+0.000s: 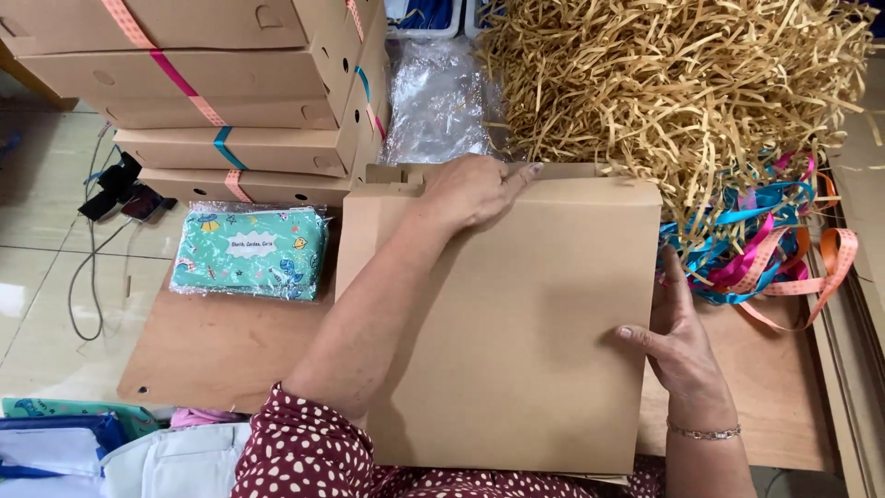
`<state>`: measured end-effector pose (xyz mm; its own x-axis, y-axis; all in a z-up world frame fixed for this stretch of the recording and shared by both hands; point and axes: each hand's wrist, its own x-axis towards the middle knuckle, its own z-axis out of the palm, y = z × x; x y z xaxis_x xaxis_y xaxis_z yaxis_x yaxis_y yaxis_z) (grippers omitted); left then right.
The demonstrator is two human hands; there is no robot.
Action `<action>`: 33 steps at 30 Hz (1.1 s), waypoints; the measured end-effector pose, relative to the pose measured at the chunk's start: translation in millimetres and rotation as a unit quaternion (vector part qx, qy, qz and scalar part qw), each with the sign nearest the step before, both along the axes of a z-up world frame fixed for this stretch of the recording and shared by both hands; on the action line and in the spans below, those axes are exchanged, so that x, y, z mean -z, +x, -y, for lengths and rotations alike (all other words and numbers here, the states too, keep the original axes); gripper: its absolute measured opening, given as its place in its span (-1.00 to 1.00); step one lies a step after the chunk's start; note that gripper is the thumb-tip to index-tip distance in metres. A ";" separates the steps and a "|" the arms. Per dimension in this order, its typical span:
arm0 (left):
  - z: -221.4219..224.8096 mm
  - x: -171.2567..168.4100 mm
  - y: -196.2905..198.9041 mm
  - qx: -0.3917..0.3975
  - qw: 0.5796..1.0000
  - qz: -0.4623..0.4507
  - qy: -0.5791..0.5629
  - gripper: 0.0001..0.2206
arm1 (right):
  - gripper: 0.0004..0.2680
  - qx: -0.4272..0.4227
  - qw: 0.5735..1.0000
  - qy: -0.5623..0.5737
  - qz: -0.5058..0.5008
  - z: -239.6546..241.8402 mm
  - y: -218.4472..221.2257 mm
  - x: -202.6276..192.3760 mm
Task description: The person assembles a brown cardboard box by folding the side flaps and tucking the tabs into the corresponding slots. They rotate the box to secure each side and ensure the structure is properly formed.
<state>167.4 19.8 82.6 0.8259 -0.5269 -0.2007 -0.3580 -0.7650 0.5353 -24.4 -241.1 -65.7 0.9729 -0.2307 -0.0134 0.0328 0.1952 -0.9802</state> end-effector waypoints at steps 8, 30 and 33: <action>4.6 -3.0 -14.9 0.051 0.995 -0.011 0.080 -0.33 | -0.48 0.012 0.998 0.038 -0.043 -19.6 12.9 -38.6; 7.0 -48.1 -59.5 0.071 0.984 0.080 0.141 -0.17 | -0.92 0.076 0.982 -0.135 -0.110 70.1 156.2 -139.7; 7.8 -45.6 -58.0 0.064 0.984 0.085 0.140 -0.16 | -0.90 0.134 0.967 -0.178 -0.125 87.4 171.8 -158.0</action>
<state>109.4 11.9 128.2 0.7901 -0.5728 -0.2181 -0.5274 -0.8167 0.2342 147.5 -328.6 92.2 0.8541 -0.5078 -0.1127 -0.2104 -0.1392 -0.9676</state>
